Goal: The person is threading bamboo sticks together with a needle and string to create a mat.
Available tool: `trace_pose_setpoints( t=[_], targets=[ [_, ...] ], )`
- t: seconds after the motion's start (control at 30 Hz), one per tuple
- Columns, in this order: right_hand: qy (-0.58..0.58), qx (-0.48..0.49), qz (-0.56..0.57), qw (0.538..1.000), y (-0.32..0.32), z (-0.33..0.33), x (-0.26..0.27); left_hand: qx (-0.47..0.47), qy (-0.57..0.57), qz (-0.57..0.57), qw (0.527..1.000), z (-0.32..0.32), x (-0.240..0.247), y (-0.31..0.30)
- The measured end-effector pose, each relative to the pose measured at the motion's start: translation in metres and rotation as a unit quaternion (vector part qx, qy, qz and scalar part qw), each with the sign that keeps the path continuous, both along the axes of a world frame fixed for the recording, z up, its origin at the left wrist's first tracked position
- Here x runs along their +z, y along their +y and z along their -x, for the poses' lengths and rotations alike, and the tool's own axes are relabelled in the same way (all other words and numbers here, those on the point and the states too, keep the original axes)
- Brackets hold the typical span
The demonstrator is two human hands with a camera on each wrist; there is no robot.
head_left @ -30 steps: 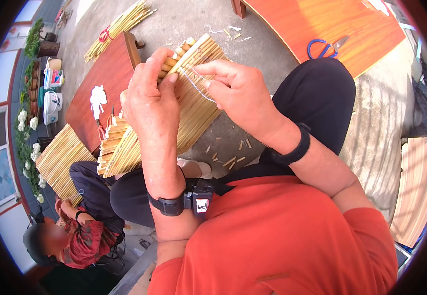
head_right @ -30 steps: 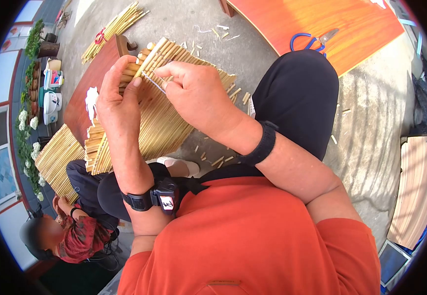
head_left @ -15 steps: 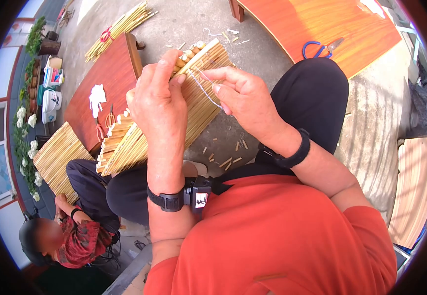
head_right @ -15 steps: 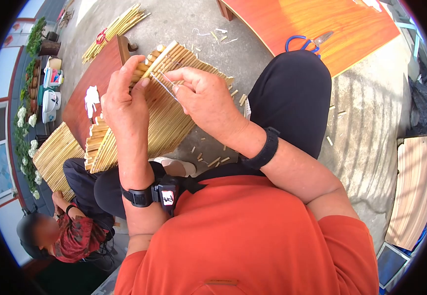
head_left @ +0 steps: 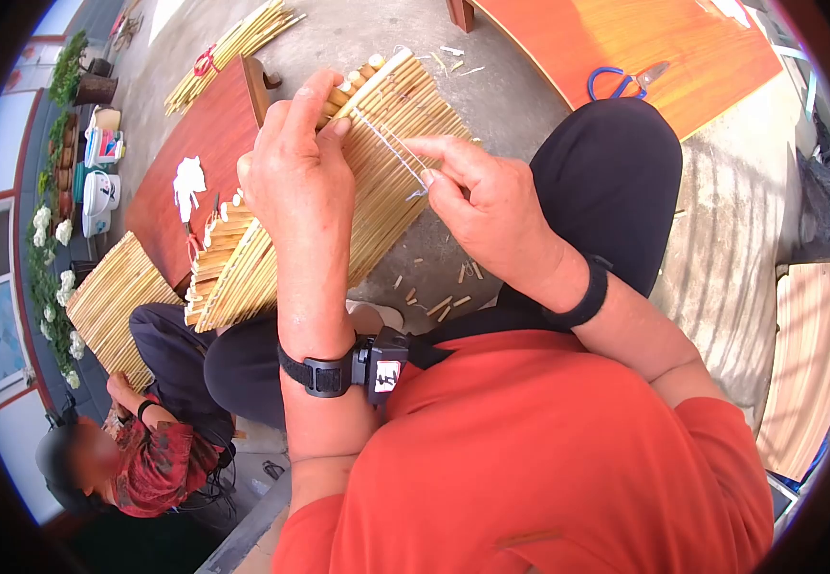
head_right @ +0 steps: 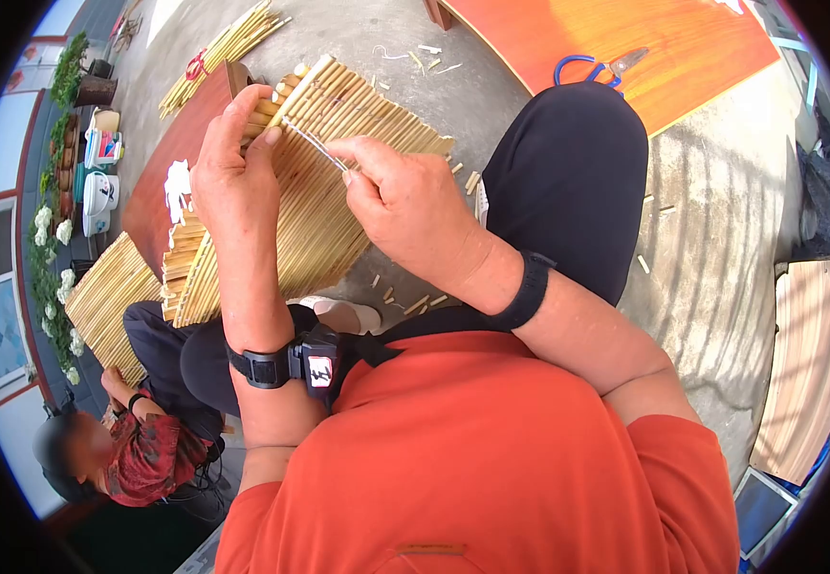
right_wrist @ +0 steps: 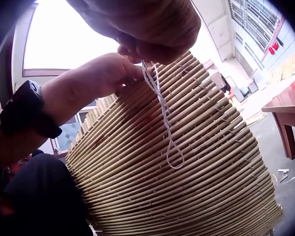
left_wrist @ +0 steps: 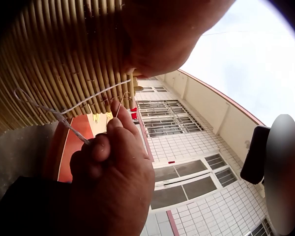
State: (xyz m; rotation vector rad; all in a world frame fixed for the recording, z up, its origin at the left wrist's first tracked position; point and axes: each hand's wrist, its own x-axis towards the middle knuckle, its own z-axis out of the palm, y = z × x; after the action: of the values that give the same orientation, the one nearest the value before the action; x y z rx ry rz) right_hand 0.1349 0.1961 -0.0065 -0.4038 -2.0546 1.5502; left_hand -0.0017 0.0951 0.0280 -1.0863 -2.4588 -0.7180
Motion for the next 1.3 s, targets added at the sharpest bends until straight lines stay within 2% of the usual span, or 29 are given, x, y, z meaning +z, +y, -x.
trace_pose_setpoints(
  t=[0.07, 0.27, 1.3],
  targets=[
    [0.042, -0.044, -0.067, 0.996, 0.012, 0.014, -0.002, 0.014, 0.006, 0.015, 1.000, -0.007, 0.001, 0.000],
    [0.029, -0.001, -0.039, 0.999, 0.008, 0.020, -0.002, 0.015, 0.024, 0.014, 0.999, -0.001, 0.002, 0.001],
    [0.021, 0.003, -0.021, 1.000, 0.008, 0.024, -0.006, 0.005, 0.034, 0.019, 0.999, -0.002, 0.000, -0.001]
  ],
)
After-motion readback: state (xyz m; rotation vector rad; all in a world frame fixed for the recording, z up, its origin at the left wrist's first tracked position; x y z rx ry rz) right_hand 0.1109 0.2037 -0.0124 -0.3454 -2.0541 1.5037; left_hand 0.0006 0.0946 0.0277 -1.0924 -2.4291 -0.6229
